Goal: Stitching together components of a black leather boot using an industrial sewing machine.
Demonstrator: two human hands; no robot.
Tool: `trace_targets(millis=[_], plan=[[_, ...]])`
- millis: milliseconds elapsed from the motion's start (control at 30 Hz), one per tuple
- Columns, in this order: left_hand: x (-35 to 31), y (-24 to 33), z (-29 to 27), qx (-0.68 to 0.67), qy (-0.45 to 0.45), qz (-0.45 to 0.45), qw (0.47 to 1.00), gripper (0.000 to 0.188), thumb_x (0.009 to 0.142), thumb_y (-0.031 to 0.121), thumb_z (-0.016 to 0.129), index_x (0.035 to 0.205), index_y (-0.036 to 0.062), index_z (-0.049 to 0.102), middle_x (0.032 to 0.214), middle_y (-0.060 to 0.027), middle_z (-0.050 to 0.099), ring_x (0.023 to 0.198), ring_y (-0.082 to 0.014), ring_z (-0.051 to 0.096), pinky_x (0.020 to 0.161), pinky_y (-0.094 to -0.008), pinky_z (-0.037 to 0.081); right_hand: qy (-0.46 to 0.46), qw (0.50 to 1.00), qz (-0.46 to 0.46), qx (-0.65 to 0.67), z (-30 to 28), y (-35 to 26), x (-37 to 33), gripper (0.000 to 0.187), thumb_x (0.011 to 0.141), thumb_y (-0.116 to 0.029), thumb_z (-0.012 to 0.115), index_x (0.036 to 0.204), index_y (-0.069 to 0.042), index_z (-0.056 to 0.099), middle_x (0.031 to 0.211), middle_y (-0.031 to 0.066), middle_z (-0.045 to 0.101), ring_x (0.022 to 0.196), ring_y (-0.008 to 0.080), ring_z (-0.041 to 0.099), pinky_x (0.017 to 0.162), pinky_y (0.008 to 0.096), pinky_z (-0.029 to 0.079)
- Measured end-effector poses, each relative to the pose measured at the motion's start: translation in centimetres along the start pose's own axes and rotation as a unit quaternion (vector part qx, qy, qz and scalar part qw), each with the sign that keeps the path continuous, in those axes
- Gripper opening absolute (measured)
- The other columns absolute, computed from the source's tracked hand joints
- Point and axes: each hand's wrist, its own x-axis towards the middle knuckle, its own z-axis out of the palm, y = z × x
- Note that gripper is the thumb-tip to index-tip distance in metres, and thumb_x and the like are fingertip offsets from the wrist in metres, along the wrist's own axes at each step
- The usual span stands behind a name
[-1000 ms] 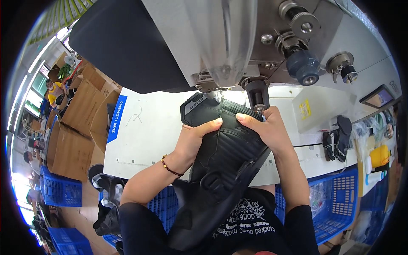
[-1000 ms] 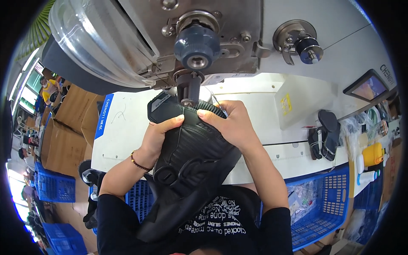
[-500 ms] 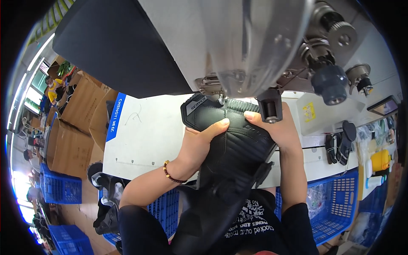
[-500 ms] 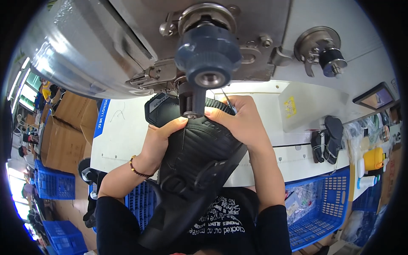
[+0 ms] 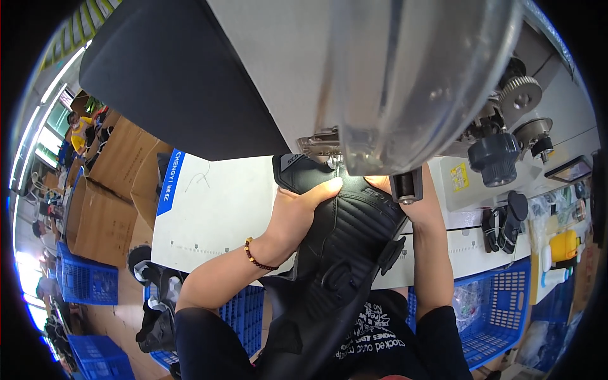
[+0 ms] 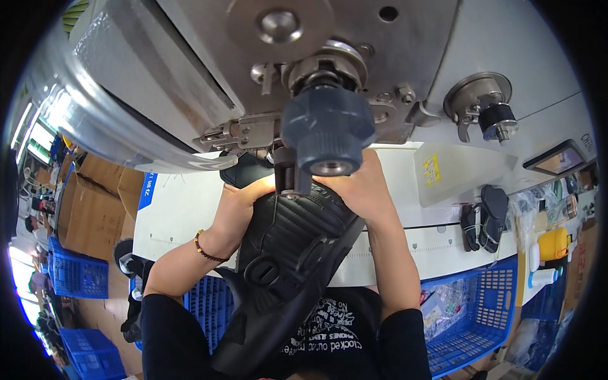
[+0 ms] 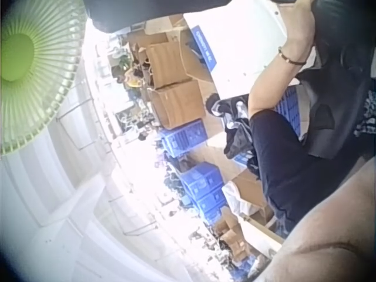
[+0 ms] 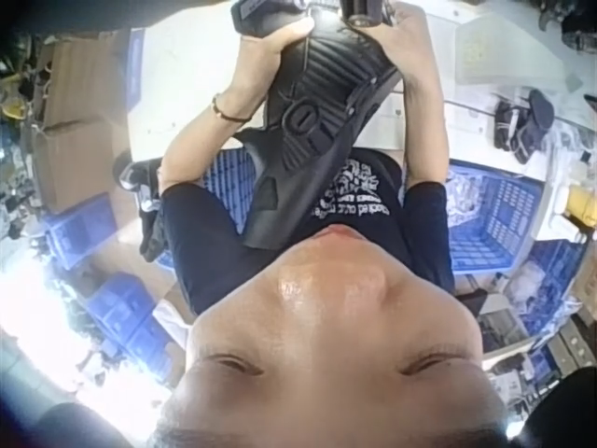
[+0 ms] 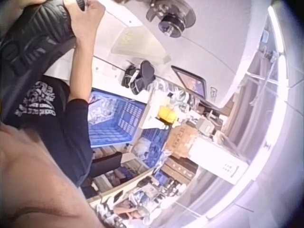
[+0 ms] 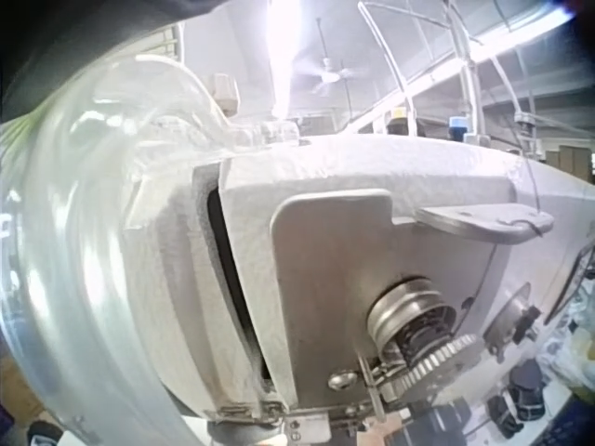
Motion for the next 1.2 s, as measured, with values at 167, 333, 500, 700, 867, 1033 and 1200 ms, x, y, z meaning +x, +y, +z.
trace_targets(millis=[167,333,500,700,867,1033,1200], plan=[[0.4,0.4,-0.1,0.049,-0.040,0.019,0.998,0.013,0.075,0.005,0.062,0.085,0.0035,0.056,0.077,-0.0012,0.058,0.072,-0.0086,0.056,0.065,-0.0236,0.046,0.046,0.998,-0.038,-0.023,0.1,0.3,0.2,0.028,0.064,-0.006,0.069,0.091,-0.002,0.061,0.085,0.0043,0.063,0.076,0.0123,0.059,0.070,0.0262,0.045],[0.9,0.3,-0.6,0.086,-0.037,0.041,0.995,0.014,0.074,0.005,0.063,0.085,0.0036,0.055,0.078,-0.0009,0.058,0.072,-0.0085,0.055,0.064,-0.0237,0.046,0.000,0.999,-0.040,-0.033,0.0,0.9,0.1,0.029,0.066,-0.009,0.073,0.090,-0.001,0.059,0.080,0.0033,0.060,0.075,0.0117,0.056,0.066,0.0264,0.045],[1.3,0.3,-1.1,0.108,-0.058,0.076,0.989,0.017,0.073,0.007,0.063,0.087,0.0039,0.056,0.082,-0.0012,0.058,0.076,-0.0091,0.054,0.068,-0.0240,0.045,-0.010,0.998,0.054,-0.042,0.3,0.5,-0.1,0.025,0.069,-0.013,0.070,0.087,0.002,0.061,0.075,0.0041,0.061,0.068,0.0091,0.055,0.061,0.0238,0.044],[1.5,2.8,-0.4,0.068,-0.083,-0.026,0.994,0.019,0.073,0.007,0.063,0.090,0.0024,0.057,0.083,-0.0015,0.059,0.075,-0.0086,0.054,0.068,-0.0237,0.046,0.011,0.999,0.022,-0.028,0.8,1.1,-0.5,0.026,0.070,-0.012,0.067,0.091,0.002,0.061,0.078,0.0037,0.062,0.070,0.0098,0.056,0.063,0.0242,0.045],[4.1,3.8,-3.0,0.166,-0.187,-0.086,0.964,0.021,0.073,0.013,0.066,0.091,0.0019,0.063,0.081,-0.0017,0.062,0.076,-0.0080,0.056,0.069,-0.0217,0.044,0.006,1.000,0.002,-0.007,2.0,1.1,-2.0,0.019,0.076,-0.017,0.066,0.073,0.002,0.062,0.060,-0.0006,0.058,0.056,0.0034,0.048,0.051,0.0218,0.040],[7.1,7.3,-3.6,0.451,-0.337,-0.190,0.804,0.043,0.083,0.033,0.055,0.114,0.0029,0.054,0.112,-0.0013,0.055,0.102,-0.0113,0.049,0.093,-0.0247,0.034,0.000,0.999,0.025,0.042,4.8,2.1,-3.4,0.023,0.080,-0.020,0.063,0.069,0.001,0.060,0.057,-0.0057,0.052,0.053,0.0014,0.042,0.046,0.0199,0.034],[7.7,8.3,-3.0,0.521,-0.294,-0.044,0.800,0.074,0.062,0.044,0.073,0.120,0.0067,0.047,0.113,-0.0081,0.053,0.106,-0.0199,0.048,0.092,-0.0333,0.037,0.082,0.991,-0.001,0.104,7.0,3.0,-4.2,0.022,0.081,-0.016,0.062,0.065,-0.003,0.057,0.056,-0.0079,0.049,0.052,-0.0009,0.038,0.044,0.0180,0.029]])
